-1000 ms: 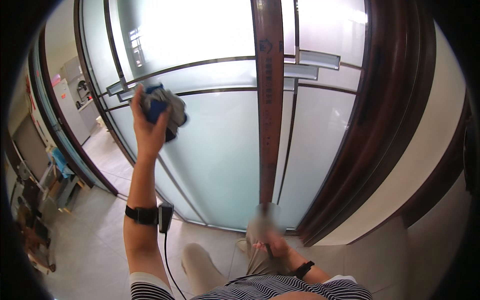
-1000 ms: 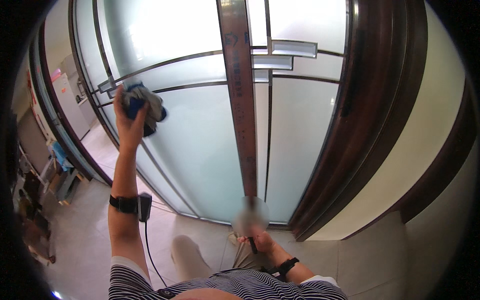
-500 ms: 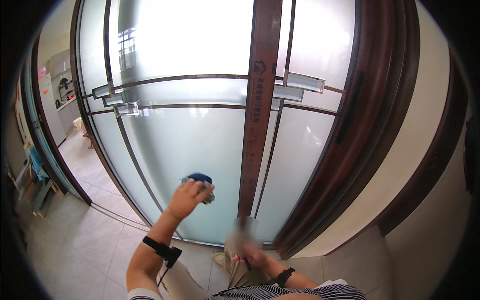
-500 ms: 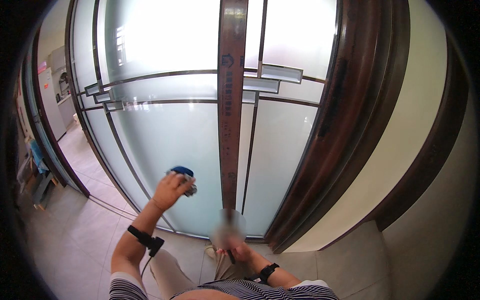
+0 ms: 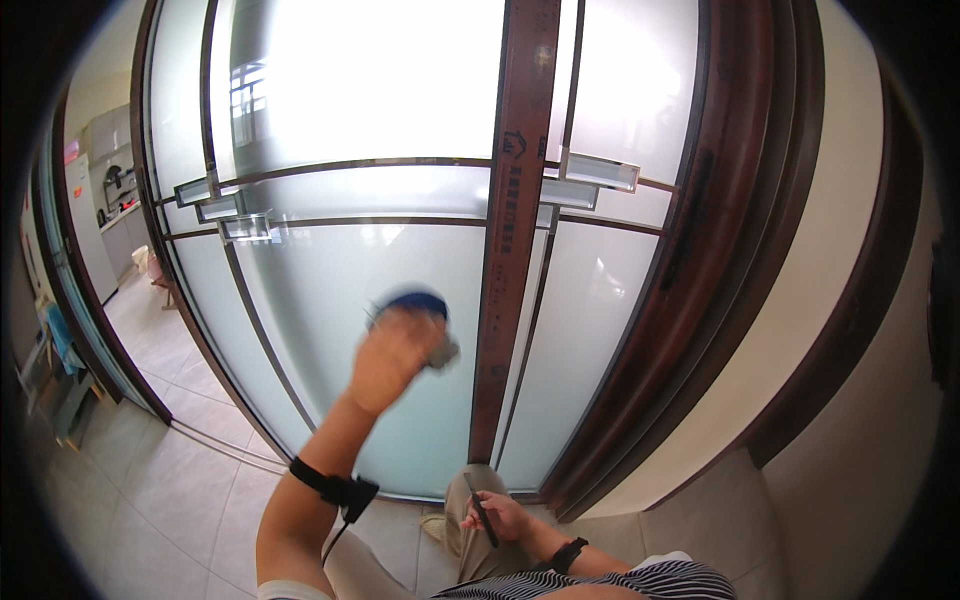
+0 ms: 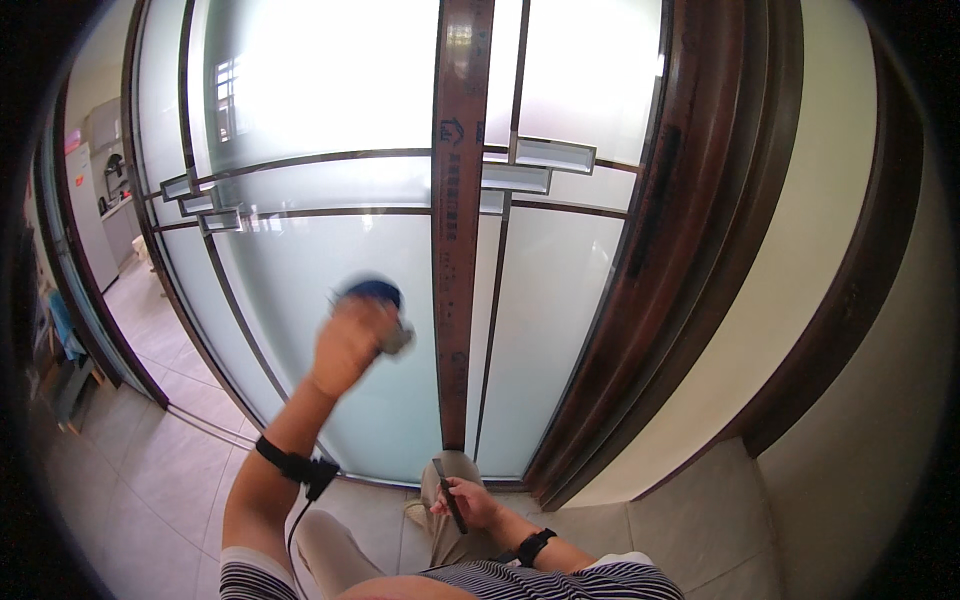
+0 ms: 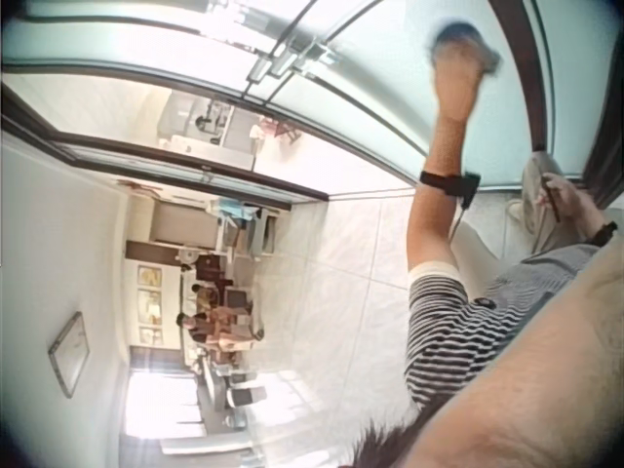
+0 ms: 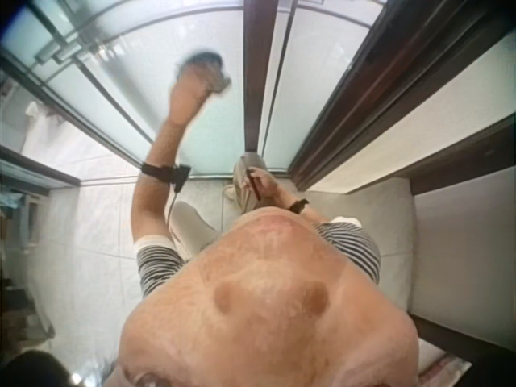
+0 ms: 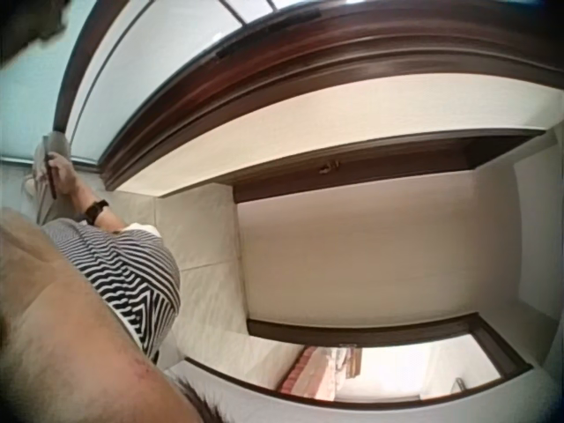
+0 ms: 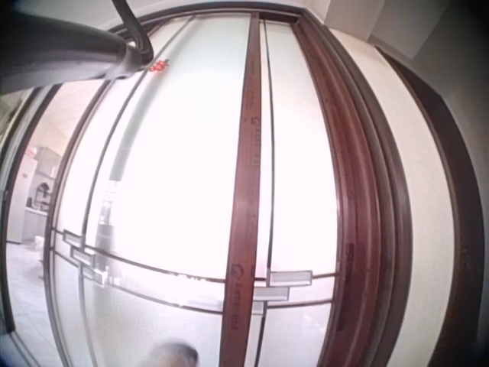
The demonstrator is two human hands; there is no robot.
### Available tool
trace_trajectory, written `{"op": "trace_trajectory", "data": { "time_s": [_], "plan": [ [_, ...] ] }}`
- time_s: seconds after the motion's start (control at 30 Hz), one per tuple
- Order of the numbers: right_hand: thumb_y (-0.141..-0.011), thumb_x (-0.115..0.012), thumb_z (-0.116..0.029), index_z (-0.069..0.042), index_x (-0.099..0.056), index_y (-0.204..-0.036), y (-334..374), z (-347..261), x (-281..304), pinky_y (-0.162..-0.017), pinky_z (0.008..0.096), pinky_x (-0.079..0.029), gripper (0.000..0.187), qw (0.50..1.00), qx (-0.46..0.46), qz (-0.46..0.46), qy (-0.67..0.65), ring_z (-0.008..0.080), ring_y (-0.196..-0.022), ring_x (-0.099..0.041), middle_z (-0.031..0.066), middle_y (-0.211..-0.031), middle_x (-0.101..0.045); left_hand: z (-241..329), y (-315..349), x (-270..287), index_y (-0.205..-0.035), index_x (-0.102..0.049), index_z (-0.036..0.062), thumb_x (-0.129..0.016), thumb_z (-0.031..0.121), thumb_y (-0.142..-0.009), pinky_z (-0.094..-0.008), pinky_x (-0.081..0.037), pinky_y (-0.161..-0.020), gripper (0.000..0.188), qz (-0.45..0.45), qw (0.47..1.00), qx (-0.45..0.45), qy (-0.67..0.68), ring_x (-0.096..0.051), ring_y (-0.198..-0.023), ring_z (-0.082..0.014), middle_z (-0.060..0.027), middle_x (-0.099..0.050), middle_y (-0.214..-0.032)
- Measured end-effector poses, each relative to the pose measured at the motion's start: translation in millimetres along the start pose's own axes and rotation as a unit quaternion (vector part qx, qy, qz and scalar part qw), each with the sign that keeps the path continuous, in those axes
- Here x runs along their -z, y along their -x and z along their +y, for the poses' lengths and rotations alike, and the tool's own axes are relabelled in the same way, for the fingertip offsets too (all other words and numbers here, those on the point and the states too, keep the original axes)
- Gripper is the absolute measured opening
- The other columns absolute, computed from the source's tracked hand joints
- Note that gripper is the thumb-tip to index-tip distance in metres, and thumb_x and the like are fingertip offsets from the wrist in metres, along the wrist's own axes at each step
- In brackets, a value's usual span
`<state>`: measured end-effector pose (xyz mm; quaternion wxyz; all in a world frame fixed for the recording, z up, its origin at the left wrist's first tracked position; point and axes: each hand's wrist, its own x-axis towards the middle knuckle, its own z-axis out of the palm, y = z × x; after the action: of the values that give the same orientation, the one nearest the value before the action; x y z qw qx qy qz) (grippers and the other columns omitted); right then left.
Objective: The person kneels on the floor and wipes a large frosted glass door with a blue cloth. They use a squeegee in their left hand to assist in cleaning the glass surface, moving systematically across the panels.
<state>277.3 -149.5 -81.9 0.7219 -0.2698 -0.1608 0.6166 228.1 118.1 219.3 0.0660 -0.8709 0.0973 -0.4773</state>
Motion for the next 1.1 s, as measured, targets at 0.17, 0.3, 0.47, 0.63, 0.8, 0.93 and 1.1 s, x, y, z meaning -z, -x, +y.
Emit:
{"op": "trace_trajectory", "data": {
  "time_s": [0.17, 0.3, 0.47, 0.63, 0.8, 0.93, 1.1],
  "plan": [
    [-0.092, -0.045, -0.013, 0.002, -0.054, -0.108, -5, 0, -2, -0.093, 0.0412, -0.049, 0.024, 0.999, -0.013, 0.001, 0.034, 0.0284, -0.092, -0.064, 0.0101, -0.085, -0.060, 12, 71, -17, -0.123, -0.058, 0.0215, -0.059, 0.018, -0.082, -0.0392, -0.047, -0.088, 0.041, -0.146, 0.964, -0.212, -0.073, -0.052, -0.113, -0.0178, 0.0018, -0.057, -0.114],
    [-0.092, -0.046, -0.014, 0.001, -0.054, -0.107, -5, 1, 4, -0.093, 0.0404, -0.049, 0.024, 1.000, -0.017, 0.008, 0.023, 0.0282, -0.092, -0.064, 0.0099, -0.085, -0.060, -14, 18, 15, -0.125, -0.057, 0.0199, -0.063, 0.016, -0.080, -0.0435, -0.044, -0.090, 0.046, -0.057, 0.983, -0.123, -0.120, -0.054, -0.113, -0.0211, -0.0014, -0.059, -0.117],
    [-0.092, -0.046, -0.015, 0.001, -0.054, -0.108, -9, 2, 10, -0.088, 0.0381, -0.049, 0.024, 0.998, -0.013, -0.017, 0.058, 0.0282, -0.095, -0.064, 0.0093, -0.086, -0.060, -38, -95, 80, -0.127, -0.055, 0.0121, -0.080, 0.003, -0.053, -0.0472, -0.042, -0.092, 0.078, 0.223, 0.971, 0.085, -0.027, -0.054, -0.116, -0.0357, -0.0119, -0.060, -0.122],
    [-0.092, -0.045, -0.014, 0.000, -0.054, -0.109, -5, -2, 7, -0.087, 0.0379, -0.049, 0.024, 0.998, -0.015, -0.001, 0.060, 0.0290, -0.096, -0.064, 0.0090, -0.089, -0.060, -15, -81, 44, -0.125, -0.057, 0.0097, -0.082, 0.006, -0.050, -0.0470, -0.043, -0.099, 0.079, 0.150, 0.987, -0.024, 0.047, -0.054, -0.117, -0.0373, -0.0136, -0.060, -0.120],
    [-0.093, -0.044, -0.014, 0.000, -0.053, -0.110, -8, -2, 4, -0.091, 0.0392, -0.049, 0.024, 0.998, -0.033, 0.008, 0.043, 0.0302, -0.099, -0.064, 0.0095, -0.090, -0.060, 7, 13, -9, -0.122, -0.060, 0.0213, -0.058, 0.015, -0.085, -0.0393, -0.044, -0.100, 0.037, -0.079, 0.976, -0.200, -0.027, -0.050, -0.125, -0.0206, -0.0005, -0.059, -0.122],
    [-0.093, -0.045, -0.014, 0.000, -0.053, -0.111, -8, -1, 14, -0.093, 0.0404, -0.048, 0.024, 0.999, -0.030, -0.012, 0.042, 0.0298, -0.100, -0.063, 0.0104, -0.092, -0.061, -19, 29, 4, -0.116, -0.060, 0.0263, -0.060, 0.020, -0.086, -0.0465, -0.040, -0.105, 0.031, -0.141, 0.959, -0.221, -0.111, -0.051, -0.122, -0.0165, 0.0036, -0.058, -0.122],
    [-0.093, -0.046, -0.014, 0.000, -0.054, -0.111, -10, 5, 26, -0.092, 0.0398, -0.049, 0.024, 0.999, -0.018, -0.018, 0.030, 0.0292, -0.100, -0.064, 0.0107, -0.092, -0.061, -84, -23, 75, -0.128, -0.054, 0.0093, -0.073, 0.005, -0.064, -0.0494, -0.038, -0.103, 0.067, 0.108, 0.990, 0.030, -0.085, -0.052, -0.121, -0.0330, -0.0128, -0.059, -0.123]
  ]
}}
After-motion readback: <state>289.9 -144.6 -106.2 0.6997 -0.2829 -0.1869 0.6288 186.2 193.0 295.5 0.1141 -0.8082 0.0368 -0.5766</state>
